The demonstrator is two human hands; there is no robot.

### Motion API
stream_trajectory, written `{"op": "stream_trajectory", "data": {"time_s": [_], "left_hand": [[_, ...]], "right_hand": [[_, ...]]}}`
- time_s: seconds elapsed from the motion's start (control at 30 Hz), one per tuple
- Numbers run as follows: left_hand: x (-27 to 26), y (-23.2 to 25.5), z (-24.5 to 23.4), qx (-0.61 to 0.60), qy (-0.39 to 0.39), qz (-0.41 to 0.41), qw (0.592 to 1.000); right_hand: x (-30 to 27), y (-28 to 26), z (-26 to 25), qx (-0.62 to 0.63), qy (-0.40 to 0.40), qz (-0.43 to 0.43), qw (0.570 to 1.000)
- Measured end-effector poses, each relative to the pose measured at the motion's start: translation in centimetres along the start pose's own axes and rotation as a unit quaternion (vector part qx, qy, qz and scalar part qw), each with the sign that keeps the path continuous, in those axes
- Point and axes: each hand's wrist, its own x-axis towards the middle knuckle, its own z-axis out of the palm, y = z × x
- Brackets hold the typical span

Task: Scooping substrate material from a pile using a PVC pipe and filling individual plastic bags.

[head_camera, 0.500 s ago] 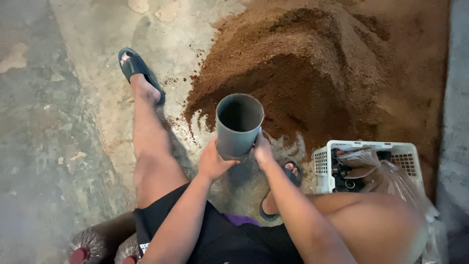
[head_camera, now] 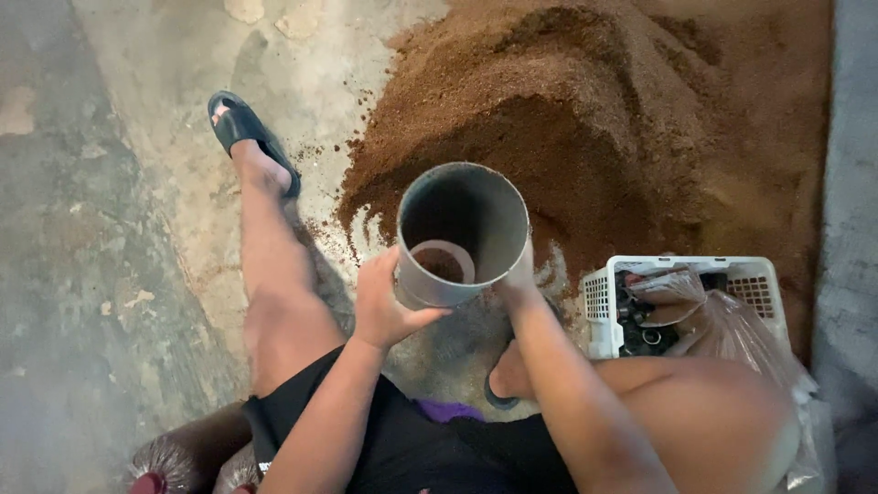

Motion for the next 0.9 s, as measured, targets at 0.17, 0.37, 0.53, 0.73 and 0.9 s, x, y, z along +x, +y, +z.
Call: {"op": "stream_trajectory", "data": {"time_s": [0.17, 0.37, 0.53, 0.73, 0.9], "left_hand": [[-2.0, -5.2, 2.9, 0.05, -0.124, -0.109, 0.985], [-2.2, -5.9, 3.9, 0.052, -0.24, -0.295, 0.923], [-2.1, -4.6, 3.7, -0.017, -0.223, -0.343, 0.913], [-2.7, -4.9, 3.8, -0.037, -0.19, -0.334, 0.922], [-4.0, -8.8, 6.0, -0.028, -0.186, -0.344, 0.92]], "right_hand": [[-1.1, 2.0, 0.2, 0.002, -0.014, 0.044, 0.999], [-0.8, 3.3, 0.3, 0.007, -0.042, 0.101, 0.994], [-1.1, 2.9, 0.6, 0.009, -0.049, 0.14, 0.989], [-3.7, -0.7, 1.3, -0.153, -0.131, 0.114, 0.973], [0.4, 7.5, -0.4, -0.285, -0.153, 0.062, 0.944]]}}
